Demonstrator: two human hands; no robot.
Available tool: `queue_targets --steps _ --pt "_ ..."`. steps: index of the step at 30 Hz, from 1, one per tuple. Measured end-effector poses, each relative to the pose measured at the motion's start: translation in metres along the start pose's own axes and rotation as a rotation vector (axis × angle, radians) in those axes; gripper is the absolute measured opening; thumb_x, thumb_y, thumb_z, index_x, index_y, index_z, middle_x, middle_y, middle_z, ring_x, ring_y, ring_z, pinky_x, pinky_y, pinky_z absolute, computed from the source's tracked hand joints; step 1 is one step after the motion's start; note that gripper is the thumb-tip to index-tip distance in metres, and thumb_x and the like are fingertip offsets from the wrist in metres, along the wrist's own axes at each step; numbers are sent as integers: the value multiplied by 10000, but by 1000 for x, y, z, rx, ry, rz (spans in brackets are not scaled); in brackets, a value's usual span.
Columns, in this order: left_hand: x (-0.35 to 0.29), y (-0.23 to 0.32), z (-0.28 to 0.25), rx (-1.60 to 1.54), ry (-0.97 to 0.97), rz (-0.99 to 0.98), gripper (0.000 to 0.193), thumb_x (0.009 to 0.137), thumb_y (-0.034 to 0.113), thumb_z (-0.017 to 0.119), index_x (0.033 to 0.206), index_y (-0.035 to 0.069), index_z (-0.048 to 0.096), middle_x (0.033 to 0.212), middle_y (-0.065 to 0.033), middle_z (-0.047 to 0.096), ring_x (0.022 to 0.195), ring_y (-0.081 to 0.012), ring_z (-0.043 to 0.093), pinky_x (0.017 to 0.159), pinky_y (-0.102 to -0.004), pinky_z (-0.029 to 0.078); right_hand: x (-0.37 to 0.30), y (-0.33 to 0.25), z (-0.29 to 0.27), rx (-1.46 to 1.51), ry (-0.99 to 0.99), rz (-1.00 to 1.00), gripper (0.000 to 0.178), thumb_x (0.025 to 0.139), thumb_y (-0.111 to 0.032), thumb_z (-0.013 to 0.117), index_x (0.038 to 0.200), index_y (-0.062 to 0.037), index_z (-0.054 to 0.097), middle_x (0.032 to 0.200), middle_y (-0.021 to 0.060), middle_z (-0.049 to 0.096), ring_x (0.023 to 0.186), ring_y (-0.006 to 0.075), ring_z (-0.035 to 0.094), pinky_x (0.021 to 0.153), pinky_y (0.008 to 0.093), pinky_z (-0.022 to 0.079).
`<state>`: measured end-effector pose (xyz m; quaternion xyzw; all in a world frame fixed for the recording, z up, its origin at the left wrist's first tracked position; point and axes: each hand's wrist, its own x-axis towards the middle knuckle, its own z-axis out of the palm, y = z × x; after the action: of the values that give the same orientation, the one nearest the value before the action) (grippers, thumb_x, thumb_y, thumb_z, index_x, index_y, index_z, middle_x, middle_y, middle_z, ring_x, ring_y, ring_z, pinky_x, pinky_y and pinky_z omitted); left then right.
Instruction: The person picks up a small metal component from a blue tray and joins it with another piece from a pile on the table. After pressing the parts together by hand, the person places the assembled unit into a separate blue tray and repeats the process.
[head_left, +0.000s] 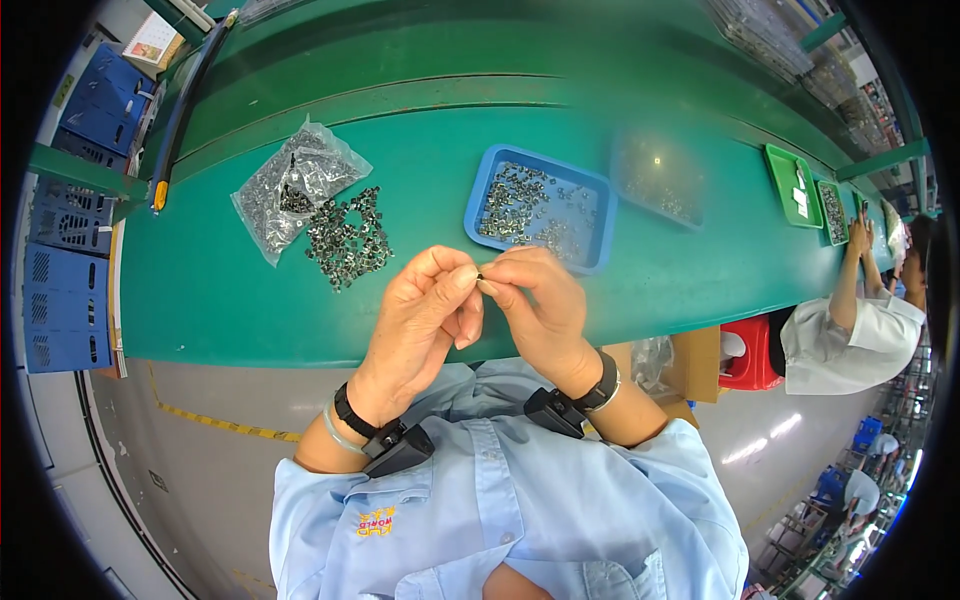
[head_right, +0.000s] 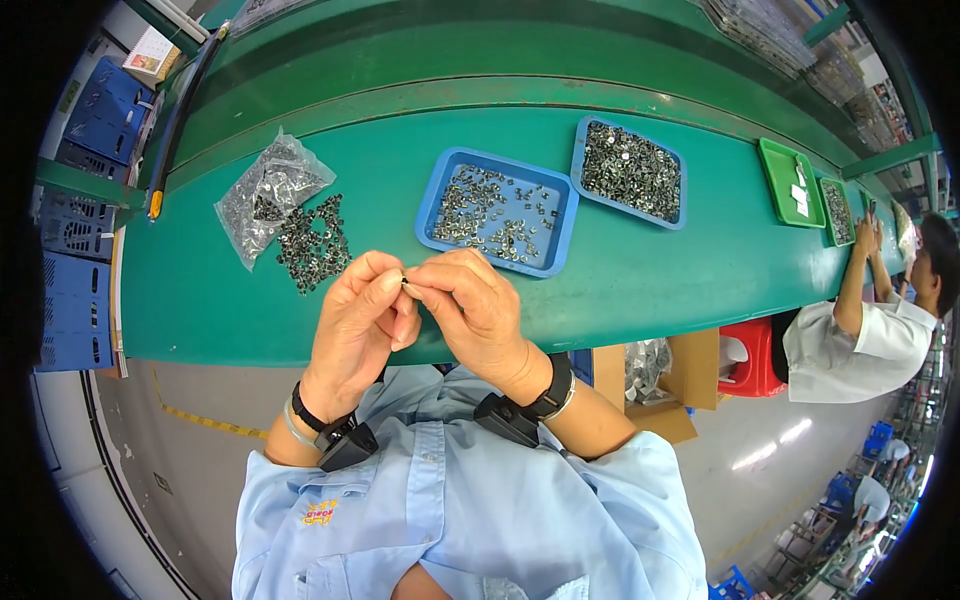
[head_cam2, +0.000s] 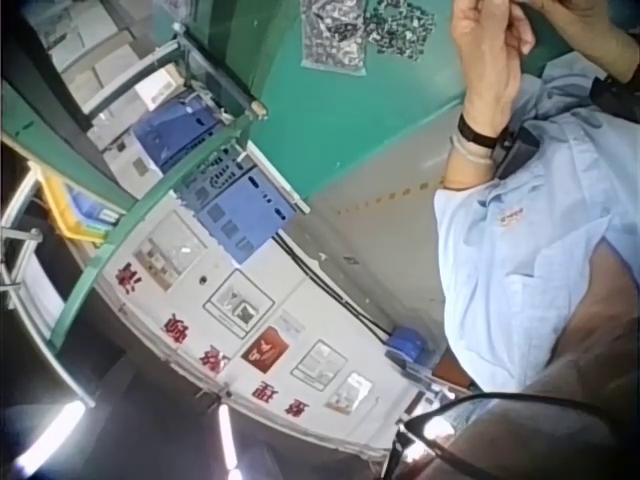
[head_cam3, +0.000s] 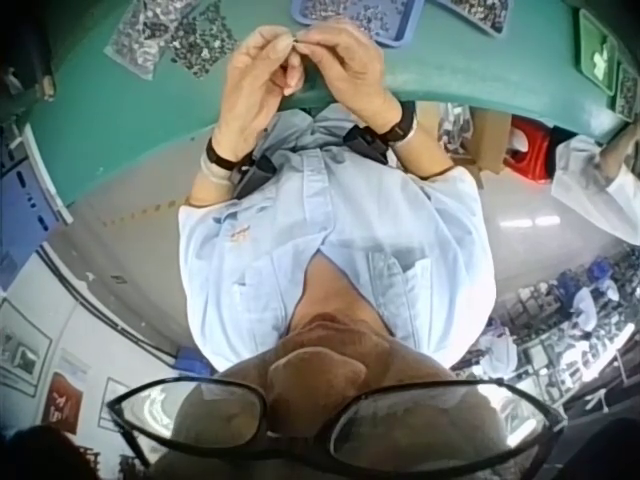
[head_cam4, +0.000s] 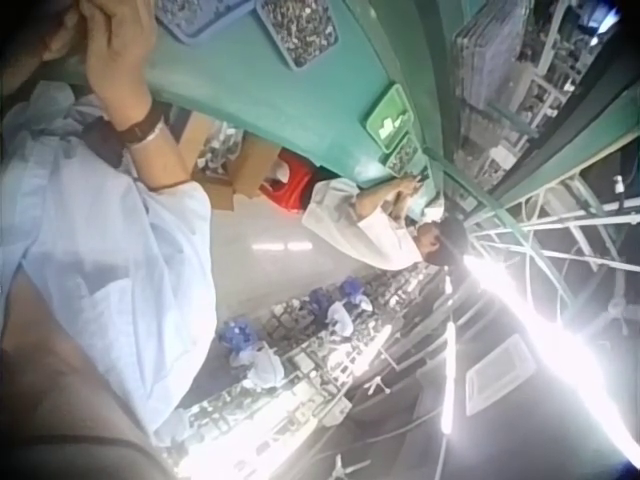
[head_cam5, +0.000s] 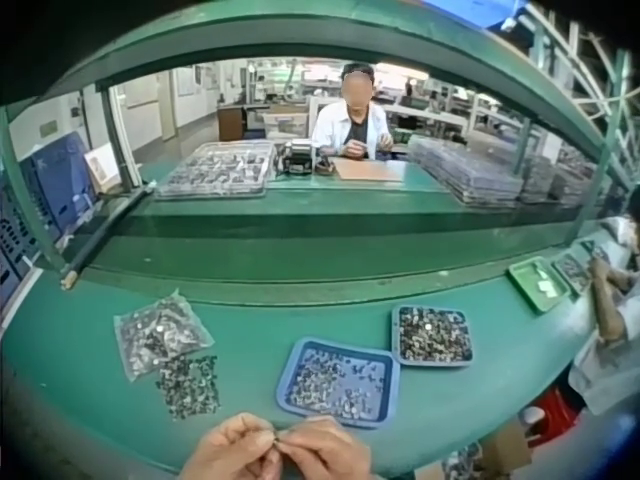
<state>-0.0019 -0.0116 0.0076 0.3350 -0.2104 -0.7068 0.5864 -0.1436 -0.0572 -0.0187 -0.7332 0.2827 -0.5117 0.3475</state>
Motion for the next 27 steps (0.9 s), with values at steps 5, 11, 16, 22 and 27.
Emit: queue_targets --steps 5,11,16,22,27 --pt "0 0 -1 70 41 6 124 911 167 559 937 49 532 690 -29 549 523 -91 500 443 -214 375 1 0 0 -3 -12 39 143 772 -18 667 896 -40 599 856 94 625 802 231 598 723 325 481" --pt "-2 4 2 181 71 38 125 917 171 548 929 49 528 695 -27 548 532 -95 501 446 -218 378 7 4 -6 -68 -78 -67 151 766 -25 677 897 -42 605 860 88 627 810 225 599 718 324 484" --pt "-4 -1 0 -71 -7 -17 132 924 186 538 930 54 528 693 -28 545 533 -105 496 443 -237 364 3 -2 -2 100 -16 62 133 767 -30 679 882 -44 614 853 81 630 803 223 599 713 319 482" --pt "-5 -7 -2 -205 -62 -62 134 919 199 547 938 67 532 667 -32 541 517 -117 492 433 -251 339 1 -1 -1 170 -4 62 113 767 -51 687 860 -44 622 832 76 633 793 223 597 712 319 482" --pt "-4 -6 -4 -215 -73 -67 132 911 195 560 941 69 535 658 -35 547 510 -123 497 428 -252 339 5 0 -5 150 -67 24 99 777 -68 680 854 -40 625 814 79 635 772 220 597 714 327 484"
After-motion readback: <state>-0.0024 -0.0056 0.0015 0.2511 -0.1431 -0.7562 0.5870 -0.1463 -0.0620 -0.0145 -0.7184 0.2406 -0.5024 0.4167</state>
